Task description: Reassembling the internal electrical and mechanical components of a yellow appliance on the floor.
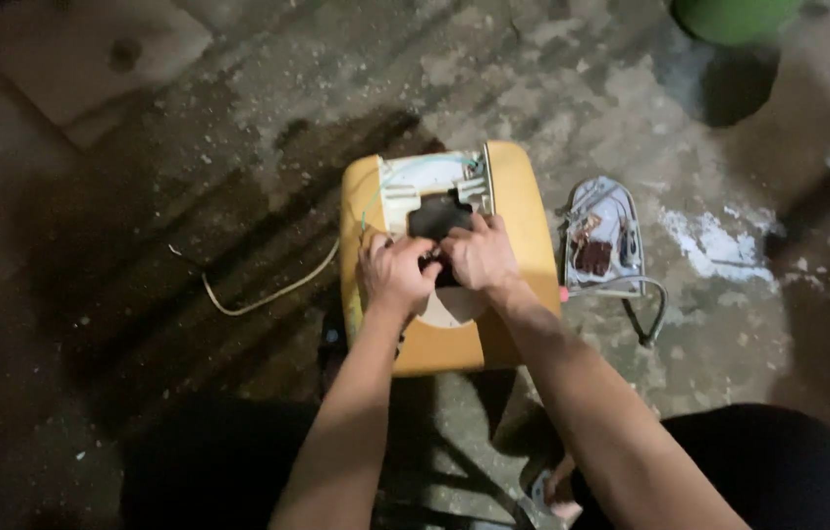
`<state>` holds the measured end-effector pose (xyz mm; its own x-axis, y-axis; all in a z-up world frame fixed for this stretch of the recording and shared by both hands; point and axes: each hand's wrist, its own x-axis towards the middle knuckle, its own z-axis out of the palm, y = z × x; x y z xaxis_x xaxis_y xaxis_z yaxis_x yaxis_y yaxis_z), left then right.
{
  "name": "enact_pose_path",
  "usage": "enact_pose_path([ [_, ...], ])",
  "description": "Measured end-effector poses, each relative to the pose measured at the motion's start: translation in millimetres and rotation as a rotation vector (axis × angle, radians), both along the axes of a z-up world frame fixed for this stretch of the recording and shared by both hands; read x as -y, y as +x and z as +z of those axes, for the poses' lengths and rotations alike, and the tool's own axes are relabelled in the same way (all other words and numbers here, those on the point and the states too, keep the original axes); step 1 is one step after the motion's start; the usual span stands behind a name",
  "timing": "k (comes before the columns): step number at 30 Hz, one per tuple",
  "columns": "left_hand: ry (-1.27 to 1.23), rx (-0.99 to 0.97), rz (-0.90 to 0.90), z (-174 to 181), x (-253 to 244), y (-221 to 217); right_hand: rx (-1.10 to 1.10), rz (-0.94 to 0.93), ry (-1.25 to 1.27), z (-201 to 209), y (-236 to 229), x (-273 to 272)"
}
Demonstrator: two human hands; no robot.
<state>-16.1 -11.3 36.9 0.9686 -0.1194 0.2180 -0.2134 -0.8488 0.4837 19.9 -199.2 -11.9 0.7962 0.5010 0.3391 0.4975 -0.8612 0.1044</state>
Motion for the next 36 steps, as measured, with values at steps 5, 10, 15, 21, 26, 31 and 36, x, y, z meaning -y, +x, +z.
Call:
enact_pose_path([
  [5,0.248,-0.187,0.043,-32.0,15.6,12.1,0.020,-0.006,-0.003,-3.3,1.0,-1.0],
  [10,0.250,-0.287,0.051,-36.7,18.5,19.1,0.027,-0.015,0.004,-1.0,0.7,-1.8],
  [15,0.164,0.026,0.123,-38.6,20.8,15.1,0.030,-0.007,0.036,-3.6,-0.1,0.0],
  [21,0.162,0.121,0.100,-22.7,22.9,10.4,0.005,-0.023,0.055,22.3,-9.4,-4.3],
  [26,0.212,0.120,0.081,-20.8,20.8,10.0,-0.087,-0.044,0.154,40.1,-4.5,-5.9],
  [31,0.235,0.086,0.068,-9.6,22.5,10.0,-0.160,-0.037,0.900,88.1,22.1,50.6],
  [36,0.324,-0.031,0.055,7.8,24.6,10.4,0.092,-0.447,0.647,-32.6,38.2,175.5],
])
